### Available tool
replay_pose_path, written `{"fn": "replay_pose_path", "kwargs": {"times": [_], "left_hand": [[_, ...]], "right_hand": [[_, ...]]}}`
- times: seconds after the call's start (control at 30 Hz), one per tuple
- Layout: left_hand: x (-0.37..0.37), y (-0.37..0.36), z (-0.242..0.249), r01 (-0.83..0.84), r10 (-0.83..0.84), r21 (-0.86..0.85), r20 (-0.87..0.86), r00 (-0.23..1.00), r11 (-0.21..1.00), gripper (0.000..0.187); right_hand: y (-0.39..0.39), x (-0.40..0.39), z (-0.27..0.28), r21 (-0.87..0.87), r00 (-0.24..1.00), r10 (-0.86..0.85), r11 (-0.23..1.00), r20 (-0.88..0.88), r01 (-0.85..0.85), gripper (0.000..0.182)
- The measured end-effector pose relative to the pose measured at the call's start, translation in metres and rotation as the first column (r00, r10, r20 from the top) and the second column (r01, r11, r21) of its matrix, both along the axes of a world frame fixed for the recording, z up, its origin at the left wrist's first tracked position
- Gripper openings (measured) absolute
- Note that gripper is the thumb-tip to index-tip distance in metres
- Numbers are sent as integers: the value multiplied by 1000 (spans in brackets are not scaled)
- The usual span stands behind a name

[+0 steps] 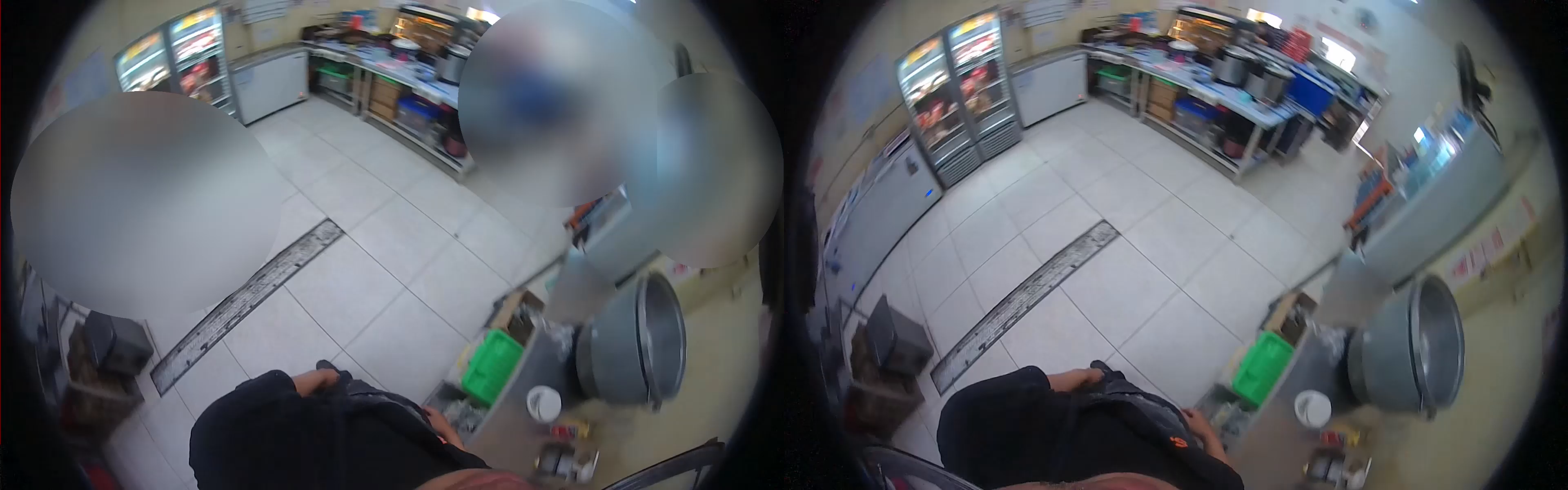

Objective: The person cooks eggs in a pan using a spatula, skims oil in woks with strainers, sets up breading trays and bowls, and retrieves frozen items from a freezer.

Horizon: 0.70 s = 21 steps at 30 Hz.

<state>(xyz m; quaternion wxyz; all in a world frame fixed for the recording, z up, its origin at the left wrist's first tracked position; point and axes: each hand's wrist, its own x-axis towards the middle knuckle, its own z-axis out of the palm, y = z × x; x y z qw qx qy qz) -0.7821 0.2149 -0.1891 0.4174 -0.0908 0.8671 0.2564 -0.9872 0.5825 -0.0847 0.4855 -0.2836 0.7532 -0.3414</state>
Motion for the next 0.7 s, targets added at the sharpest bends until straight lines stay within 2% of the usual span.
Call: {"fn": "replay_pose_path", "kwargs": {"times": [0.03,0.07,0.13,0.17,0.2,0.23,0.27,0.3,0.33,0.37,0.43,0.47,0.5,0.53,0.57,0.63,0.67,0.7], "left_hand": [[1,-8,-1,-132,135,83,-35,990,988,31],[4,-16,-3,-260,273,170,-56,960,950,31],[24,-32,0,-487,538,349,-60,841,800,30],[41,-41,-3,-541,597,361,-57,801,760,30],[52,-55,-8,-581,792,671,-15,610,460,36],[57,-68,-15,-460,913,881,89,398,114,44],[66,-80,0,-462,937,883,88,339,84,44],[77,-96,31,-563,958,814,259,126,-146,52],[92,-112,74,-605,909,702,405,-95,-376,59],[111,-124,111,-591,904,699,406,-136,-403,59],[145,-151,161,-384,664,592,744,-75,-708,70],[157,-158,163,-434,675,583,734,-81,-686,73],[167,-164,155,-399,667,581,736,-116,-710,73],[172,-164,137,-520,793,645,599,-111,-560,76],[178,-162,123,-639,889,661,451,-80,-393,79],[186,-158,97,-777,952,563,266,-151,-281,73],[188,-155,71,-811,982,555,112,-149,-186,63],[194,-158,43,-846,990,526,-49,-135,-89,53]], "right_hand": [[-11,-7,-34,-57,995,74,996,65,-71,35],[-44,-14,-36,-55,989,136,990,57,-133,35],[-101,-20,-34,-26,959,275,960,-66,-277,31],[-128,-22,-29,-3,929,347,937,-125,-351,30],[-157,-31,-28,16,888,420,905,-189,-424,28],[-186,-45,-32,31,837,485,869,-255,-494,27],[-225,-50,-23,33,803,537,836,-259,-548,27],[-276,-47,-8,143,768,584,811,-261,-567,25],[-321,-40,5,249,737,623,781,-261,-572,23],[-357,-33,13,248,711,655,756,-256,-606,23],[-432,-16,25,85,765,625,780,-153,-620,25],[-464,-1,41,86,733,663,748,-152,-658,25],[-494,22,60,90,697,682,726,-222,-681,24],[-519,42,68,90,659,694,705,-289,-703,22],[-539,60,66,89,629,725,672,-281,-735,22],[-581,96,56,84,539,781,588,-316,-804,24],[-600,110,46,85,467,837,507,-286,-858,29],[-623,128,43,72,444,851,480,-281,-874,29]]}}
